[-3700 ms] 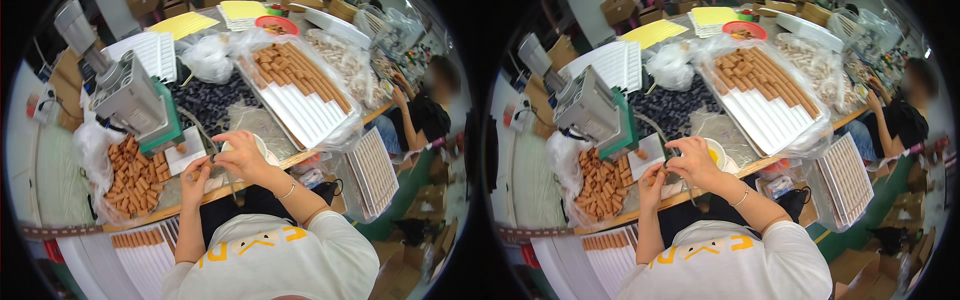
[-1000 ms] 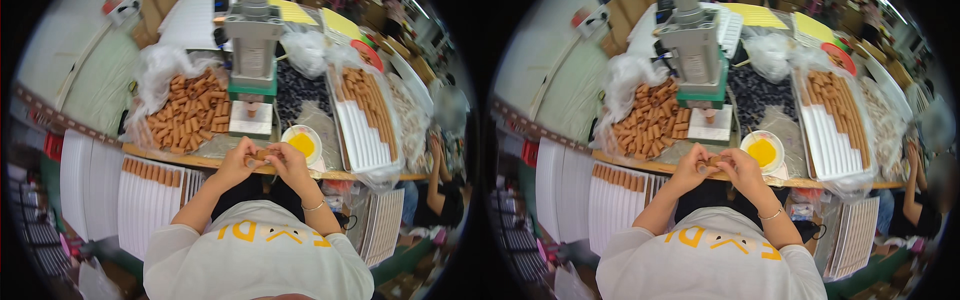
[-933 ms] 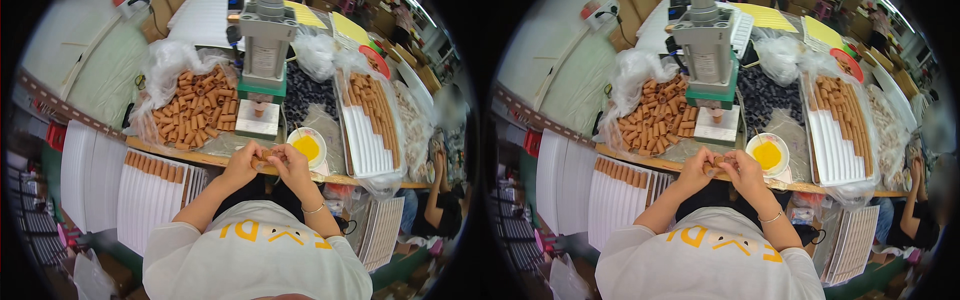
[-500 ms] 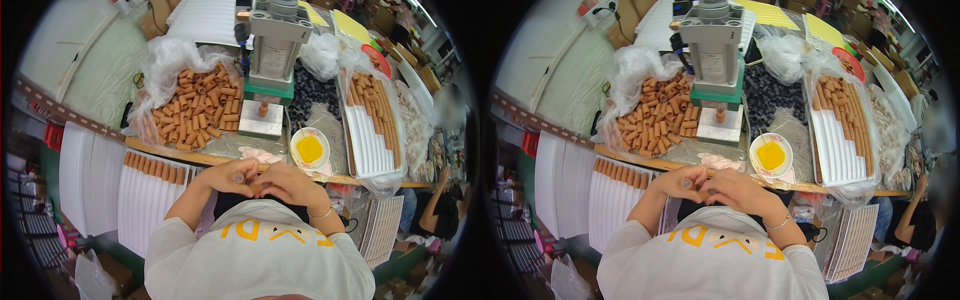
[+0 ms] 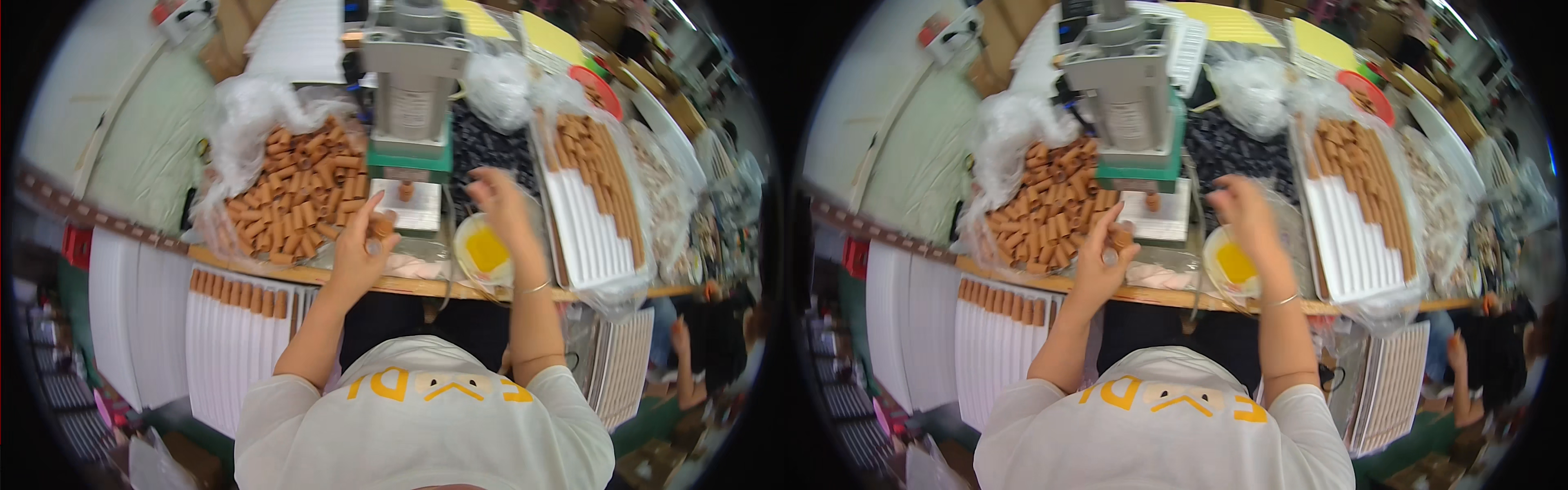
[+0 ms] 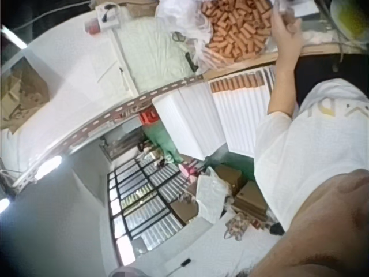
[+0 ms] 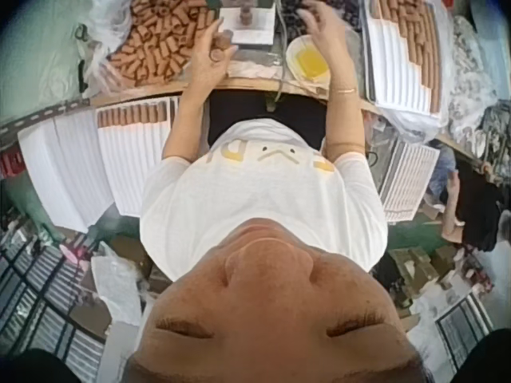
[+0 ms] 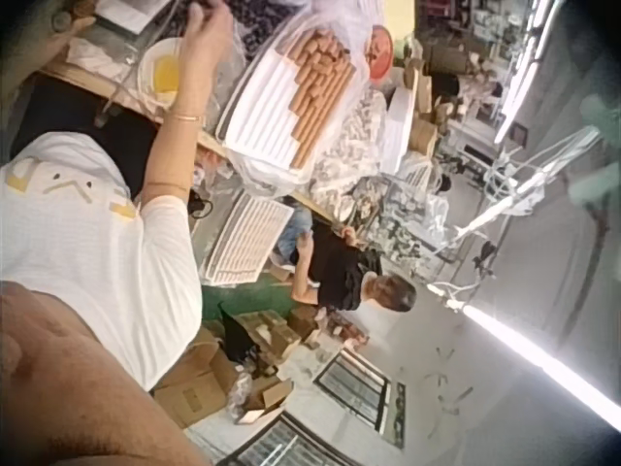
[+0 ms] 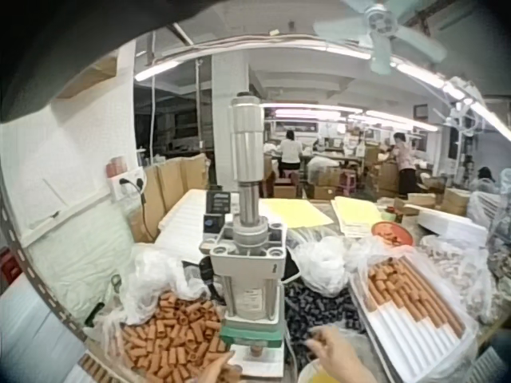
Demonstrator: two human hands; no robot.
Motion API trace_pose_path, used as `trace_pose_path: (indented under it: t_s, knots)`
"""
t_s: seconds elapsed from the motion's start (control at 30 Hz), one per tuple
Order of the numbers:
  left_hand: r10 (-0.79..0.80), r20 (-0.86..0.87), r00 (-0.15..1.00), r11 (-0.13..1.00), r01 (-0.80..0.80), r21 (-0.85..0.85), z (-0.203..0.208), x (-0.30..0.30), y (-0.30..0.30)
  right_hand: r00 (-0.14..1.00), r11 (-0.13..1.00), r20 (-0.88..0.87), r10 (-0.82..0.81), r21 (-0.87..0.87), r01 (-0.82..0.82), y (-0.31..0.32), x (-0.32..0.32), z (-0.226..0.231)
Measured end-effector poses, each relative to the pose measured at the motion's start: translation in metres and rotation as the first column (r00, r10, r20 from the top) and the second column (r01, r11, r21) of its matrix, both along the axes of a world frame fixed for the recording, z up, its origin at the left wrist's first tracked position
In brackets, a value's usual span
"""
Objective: Applying glue to small cylindrical wraps and organizing them into trays within a factory setting.
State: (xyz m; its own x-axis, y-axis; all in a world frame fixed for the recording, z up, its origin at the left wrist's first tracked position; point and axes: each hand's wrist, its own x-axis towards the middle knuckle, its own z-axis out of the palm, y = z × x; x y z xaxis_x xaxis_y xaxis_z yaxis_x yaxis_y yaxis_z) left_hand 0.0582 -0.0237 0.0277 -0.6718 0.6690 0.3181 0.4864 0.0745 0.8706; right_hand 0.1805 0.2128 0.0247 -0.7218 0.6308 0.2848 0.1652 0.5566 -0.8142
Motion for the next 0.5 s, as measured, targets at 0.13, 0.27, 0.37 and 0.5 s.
trace_pose_path:
  t_s: [0.13,0.27,0.37,0.5]
  knots:
    - [0.268,-0.196,0.943,0.962,-0.272,0.007,-0.012,-0.083,-0.04,0.967,0.939,0.172,-0.19,0.319,0.128,0.093,-0.006,-0.034]
    - [0.5,-0.273,0.822,0.81,-0.555,-0.19,0.006,-0.143,-0.073,0.91,0.899,0.38,-0.168,0.438,-0.017,0.11,-0.023,-0.045]
    - [0.531,-0.344,0.774,0.684,-0.631,-0.366,0.011,-0.176,-0.069,0.874,0.886,0.451,-0.181,0.46,-0.053,0.105,-0.024,-0.041]
    - [0.262,-0.377,0.888,0.575,-0.458,-0.678,0.026,-0.188,-0.051,0.812,0.856,0.51,-0.285,0.517,-0.024,0.102,-0.006,-0.04]
